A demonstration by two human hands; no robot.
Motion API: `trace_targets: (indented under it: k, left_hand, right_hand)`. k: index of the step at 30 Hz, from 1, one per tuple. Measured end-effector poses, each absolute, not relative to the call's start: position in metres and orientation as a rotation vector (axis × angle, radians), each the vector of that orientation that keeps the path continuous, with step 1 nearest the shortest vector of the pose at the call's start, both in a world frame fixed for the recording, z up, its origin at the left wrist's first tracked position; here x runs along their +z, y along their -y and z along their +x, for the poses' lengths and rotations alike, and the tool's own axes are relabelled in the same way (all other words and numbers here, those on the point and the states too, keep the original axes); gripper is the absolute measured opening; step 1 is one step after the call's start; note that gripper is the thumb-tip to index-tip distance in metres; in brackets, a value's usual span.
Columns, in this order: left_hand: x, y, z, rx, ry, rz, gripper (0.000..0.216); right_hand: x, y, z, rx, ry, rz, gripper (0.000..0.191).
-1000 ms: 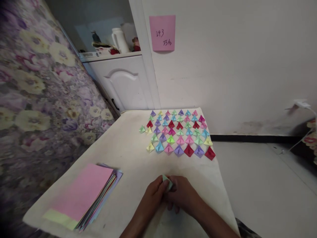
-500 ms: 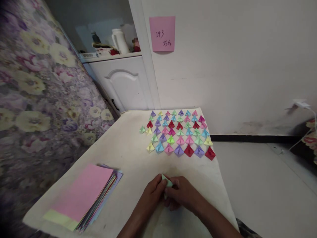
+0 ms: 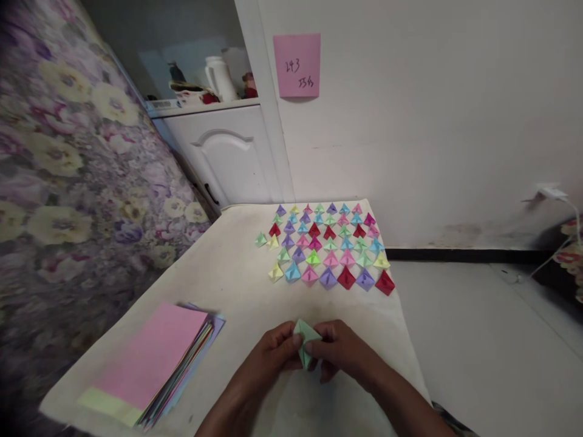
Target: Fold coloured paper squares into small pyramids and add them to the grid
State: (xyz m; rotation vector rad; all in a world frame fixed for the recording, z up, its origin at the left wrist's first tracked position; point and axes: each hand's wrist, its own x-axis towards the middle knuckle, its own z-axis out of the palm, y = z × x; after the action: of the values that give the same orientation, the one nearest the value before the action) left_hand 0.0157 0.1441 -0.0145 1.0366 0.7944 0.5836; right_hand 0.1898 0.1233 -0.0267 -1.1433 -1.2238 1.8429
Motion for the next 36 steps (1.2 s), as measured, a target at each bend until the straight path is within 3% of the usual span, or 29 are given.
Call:
trace_targets:
  k: [5, 11, 14, 18, 23, 36]
  left_hand:
    - [-0.023, -0.146, 0.016, 0.615, -0.876, 1.030, 0.024]
    - [-0.037, -0.148, 0.022, 0.742, -0.907, 0.984, 0.023]
    - [-0.036, -0.146, 0.025, 0.794, -0.940, 0.986, 0.020]
    - [-0.031, -0.145, 0.028, 0.835, -1.041, 1.010, 0.037]
    - [-0.029, -0.146, 0.028, 0.859, -1.057, 0.943, 0.025]
    - [-0.043, -0.143, 0.030, 0.892, -0.962, 0.767, 0.030]
  right_hand:
    - [-0.033, -0.125, 0.188, 1.725, 1.278, -1.204, 0.027]
    - [-0.036, -0.126, 0.180, 1.447, 1.244, -1.364, 0.010]
    - [-0.035, -0.126, 0.175, 1.358, 1.170, -1.411, 0.017]
    - [-0.035, -0.125, 0.170, 1.268, 1.130, -1.475, 0.030]
    - [-0.036, -0.125, 0.172, 1.366, 1.104, -1.410, 0.011]
    - [-0.038, -0.128, 0.173, 1.423, 0.945, -1.265, 0.020]
